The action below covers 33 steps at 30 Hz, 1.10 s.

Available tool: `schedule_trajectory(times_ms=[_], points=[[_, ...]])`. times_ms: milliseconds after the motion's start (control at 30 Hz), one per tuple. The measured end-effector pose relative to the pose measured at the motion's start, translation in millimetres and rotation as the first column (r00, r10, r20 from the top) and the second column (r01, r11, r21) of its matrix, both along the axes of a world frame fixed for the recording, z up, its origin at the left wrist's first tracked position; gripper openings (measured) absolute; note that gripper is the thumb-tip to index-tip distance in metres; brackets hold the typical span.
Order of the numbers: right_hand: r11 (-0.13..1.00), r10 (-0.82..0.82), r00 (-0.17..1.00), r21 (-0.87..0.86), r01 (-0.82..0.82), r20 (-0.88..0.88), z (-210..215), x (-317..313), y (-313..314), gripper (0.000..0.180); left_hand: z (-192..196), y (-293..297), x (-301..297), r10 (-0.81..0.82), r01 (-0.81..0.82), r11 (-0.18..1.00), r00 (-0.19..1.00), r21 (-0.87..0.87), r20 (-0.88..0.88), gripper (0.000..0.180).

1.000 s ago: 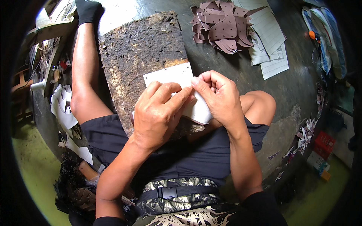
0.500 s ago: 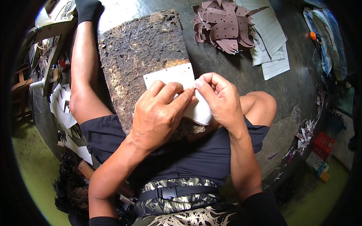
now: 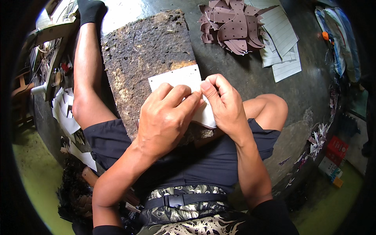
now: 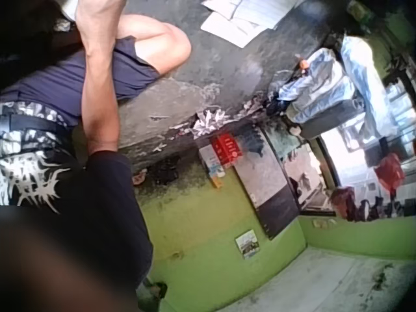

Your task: The person sits cross-legged on the floor and repeatedly peels the backing off small rectangular adhesive paper pieces. They handle each piece one at a time, peel the backing, and place the finished pieces aside.

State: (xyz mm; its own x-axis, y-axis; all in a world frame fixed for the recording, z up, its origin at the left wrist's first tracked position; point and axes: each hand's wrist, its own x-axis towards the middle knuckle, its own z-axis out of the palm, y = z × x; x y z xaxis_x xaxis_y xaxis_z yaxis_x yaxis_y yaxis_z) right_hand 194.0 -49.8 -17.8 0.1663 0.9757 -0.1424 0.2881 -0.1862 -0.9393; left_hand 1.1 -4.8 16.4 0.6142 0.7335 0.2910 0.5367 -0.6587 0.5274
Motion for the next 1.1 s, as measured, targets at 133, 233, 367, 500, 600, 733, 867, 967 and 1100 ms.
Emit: schedule_trajectory(times_ms=[133,233,367,500,600,733,867,967,1100], points=[[0.999,0.015,0.999,0.038,-0.013,-0.05,-8.9,3.9,4.0,0.032,-7.3,0.8,-4.1,0.004,-0.002,1.0,0.996,-0.017,0.088,0.025],[1.0,0.017,0.994,-0.014,-0.019,-0.108,-11.5,8.0,3.8,0.033,-10.8,0.6,-6.9,0.004,-0.001,1.0,0.995,-0.024,0.103,0.028],[0.999,0.011,0.995,-0.032,-0.014,-0.096,-13.1,11.5,5.8,0.033,-12.1,0.5,-8.5,-0.003,0.005,1.0,0.996,-0.014,0.088,0.03],[1.0,0.015,0.999,-0.001,-0.015,-0.041,-18.0,13.9,8.0,0.033,-12.1,1.1,-7.6,-0.007,0.007,1.0,0.996,-0.004,0.094,0.031],[1.0,0.012,0.999,-0.002,-0.012,-0.034,-23.8,16.8,9.1,0.033,-11.1,1.8,-7.4,-0.013,0.014,1.0,0.996,-0.005,0.088,0.031],[1.0,0.01,0.999,-0.023,-0.011,-0.044,-32.0,21.8,11.0,0.032,-10.3,3.0,-6.8,-0.018,0.019,1.0,0.995,-0.012,0.094,0.03],[0.998,0.013,0.999,-0.055,-0.015,-0.034,-38.5,26.4,11.6,0.031,-9.8,3.8,-6.0,-0.023,0.024,1.0,0.995,-0.015,0.098,0.03],[0.998,0.029,0.999,-0.063,-0.031,-0.033,-43.1,29.7,13.1,0.031,-9.2,4.7,-6.4,-0.031,0.034,0.999,0.994,-0.022,0.103,0.029],[0.998,0.034,0.999,-0.059,-0.033,0.011,-48.0,34.5,16.2,0.031,-9.2,5.7,-7.0,-0.042,0.045,0.999,0.994,-0.028,0.103,0.028]])
